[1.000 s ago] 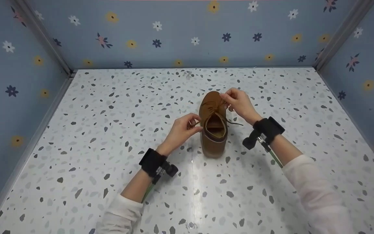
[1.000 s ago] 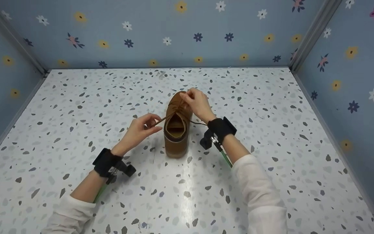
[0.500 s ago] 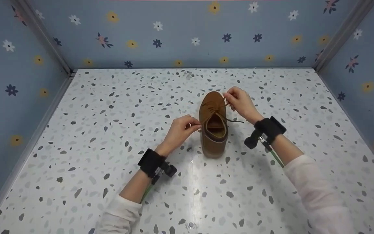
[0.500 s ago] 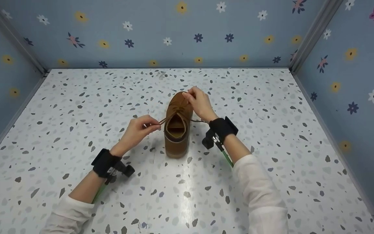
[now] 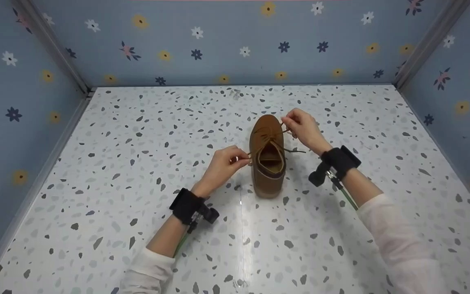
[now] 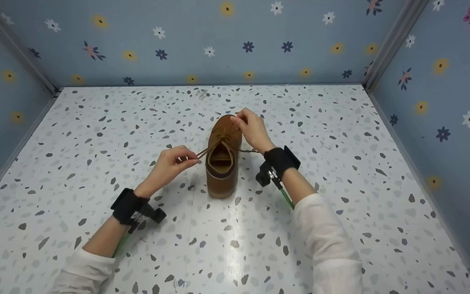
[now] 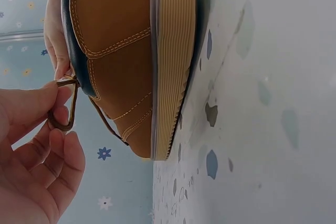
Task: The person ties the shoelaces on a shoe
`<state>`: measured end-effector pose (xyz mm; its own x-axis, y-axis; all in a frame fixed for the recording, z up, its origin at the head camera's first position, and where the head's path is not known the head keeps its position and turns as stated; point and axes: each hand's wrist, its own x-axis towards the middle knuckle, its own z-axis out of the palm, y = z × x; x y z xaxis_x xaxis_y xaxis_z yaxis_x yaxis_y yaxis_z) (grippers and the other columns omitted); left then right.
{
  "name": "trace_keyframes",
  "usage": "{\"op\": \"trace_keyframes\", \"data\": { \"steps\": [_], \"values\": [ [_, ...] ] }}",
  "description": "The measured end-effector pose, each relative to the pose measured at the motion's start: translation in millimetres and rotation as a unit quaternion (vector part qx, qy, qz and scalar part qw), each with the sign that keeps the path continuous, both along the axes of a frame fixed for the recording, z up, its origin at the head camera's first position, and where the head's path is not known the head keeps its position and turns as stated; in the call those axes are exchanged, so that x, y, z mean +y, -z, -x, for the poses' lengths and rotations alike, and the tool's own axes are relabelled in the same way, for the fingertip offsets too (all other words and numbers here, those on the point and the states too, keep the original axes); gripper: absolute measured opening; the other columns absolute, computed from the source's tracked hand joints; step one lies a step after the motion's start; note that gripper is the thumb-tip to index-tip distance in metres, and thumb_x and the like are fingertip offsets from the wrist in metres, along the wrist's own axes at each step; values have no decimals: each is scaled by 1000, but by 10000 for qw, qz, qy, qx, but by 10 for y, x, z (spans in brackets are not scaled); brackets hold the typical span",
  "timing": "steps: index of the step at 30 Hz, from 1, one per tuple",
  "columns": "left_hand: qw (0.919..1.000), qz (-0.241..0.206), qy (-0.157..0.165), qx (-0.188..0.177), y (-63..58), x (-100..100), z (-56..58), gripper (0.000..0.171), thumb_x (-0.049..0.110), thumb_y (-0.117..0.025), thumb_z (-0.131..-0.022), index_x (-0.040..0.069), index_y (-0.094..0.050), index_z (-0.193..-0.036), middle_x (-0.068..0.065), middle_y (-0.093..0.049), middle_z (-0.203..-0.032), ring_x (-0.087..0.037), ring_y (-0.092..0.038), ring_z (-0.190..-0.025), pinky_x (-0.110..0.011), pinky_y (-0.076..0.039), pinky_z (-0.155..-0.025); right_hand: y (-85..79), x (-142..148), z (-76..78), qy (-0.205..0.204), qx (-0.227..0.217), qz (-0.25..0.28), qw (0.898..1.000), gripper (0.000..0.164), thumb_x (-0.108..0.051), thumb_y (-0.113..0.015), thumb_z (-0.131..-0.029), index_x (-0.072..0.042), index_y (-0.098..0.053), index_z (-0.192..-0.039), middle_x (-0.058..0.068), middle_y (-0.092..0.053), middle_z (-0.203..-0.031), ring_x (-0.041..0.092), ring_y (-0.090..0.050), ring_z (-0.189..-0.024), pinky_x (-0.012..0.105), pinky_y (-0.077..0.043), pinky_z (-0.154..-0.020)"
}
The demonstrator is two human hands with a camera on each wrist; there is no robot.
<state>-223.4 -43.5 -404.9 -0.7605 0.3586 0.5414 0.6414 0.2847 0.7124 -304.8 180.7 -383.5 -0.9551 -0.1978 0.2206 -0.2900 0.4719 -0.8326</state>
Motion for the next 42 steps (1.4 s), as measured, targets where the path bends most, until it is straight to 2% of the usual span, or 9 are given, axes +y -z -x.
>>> {"op": "trace_keyframes", "data": {
  "steps": [3, 4, 9, 13, 17, 22, 30, 37, 42],
  "values": [
    [9999, 142, 3, 19, 41, -17, 33, 5, 10, -55, -64, 6, -56, -67, -1, -46, -61, -10, -37, -49, -21, -30, -42, 4, 20, 13, 1, 9, -130, 9999, 20, -31, -44, -69, -11, -45, -73, 9, -44, -59, 18, -37, -43, 25, -29, -37],
    [9998, 210, -20, 54, 64, -24, 50, 5, 11, -54, -64, 7, -56, -67, 1, -46, -61, -9, -37, -49, -20, -30, -42, -63, -6, -40, 116, 43, -343, 9993, 22, -32, -43, -70, -10, -44, -73, 12, -44, -61, 20, -37, -45, 26, -30, -37],
    [9991, 297, -176, 245, 174, -38, 122, 6, 17, -53, -66, 12, -54, -69, 7, -46, -62, -3, -37, -49, -18, -31, -41, -80, 10, -49, 76, 190, -424, 9989, 18, -25, -44, -71, -7, -45, -73, 13, -44, -60, 23, -38, -45, 20, -29, -36],
    [9993, 161, -338, 88, 195, -28, 136, 12, 18, -53, -66, 10, -52, -76, 5, -46, -62, -6, -40, -50, -18, -32, -41, -74, 27, -52, 93, 247, -541, 9982, 17, -26, -44, -71, -9, -45, -74, 12, -44, -60, 20, -37, -44, 21, -29, -36],
    [9972, 247, -669, -233, 182, 3, 142, 20, 22, -50, -68, 11, -48, -85, 4, -45, -59, -8, -41, -46, -18, -32, -39, -76, 41, -55, 96, 226, -684, 9974, 20, -32, -42, -70, -13, -44, -73, 12, -45, -62, 15, -37, -43, 24, -30, -37],
    [9914, 627, -1085, -372, 173, 43, 152, 20, 25, -45, -71, 11, -52, -83, 6, -44, -59, -3, -39, -47, -18, -32, -41, -77, 63, -59, 53, 316, -783, 9964, 19, -33, -43, -70, -13, -44, -72, 11, -46, -61, 15, -37, -43, 25, -30, -38],
    [9795, 1359, -1418, -451, 157, 61, 144, 16, 24, -44, -72, 14, -57, -72, 6, -39, -56, -6, -35, -49, -18, -29, -42, -70, 89, -63, 36, 461, -908, 9948, 18, -31, -44, -70, -13, -45, -71, 7, -44, -57, 14, -37, -42, 25, -30, -38],
    [9658, 2024, -1555, -462, 146, 86, 137, 16, 25, -47, -70, 14, -58, -75, 7, -41, -60, -6, -38, -51, -18, -30, -44, -62, 86, -52, 176, 503, -1102, 9925, 16, -31, -44, -70, -15, -45, -70, 4, -44, -59, 12, -37, -45, 24, -30, -39],
    [9650, 2041, -1565, -514, 135, 91, 129, 13, 23, -50, -68, 14, -58, -73, 8, -44, -61, -5, -39, -52, -19, -31, -45, -52, 93, -46, 245, 601, -1132, 9914, 16, -29, -45, -70, -14, -46, -69, 3, -45, -58, 12, -38, -44, 24, -30, -39]
  ]
}}
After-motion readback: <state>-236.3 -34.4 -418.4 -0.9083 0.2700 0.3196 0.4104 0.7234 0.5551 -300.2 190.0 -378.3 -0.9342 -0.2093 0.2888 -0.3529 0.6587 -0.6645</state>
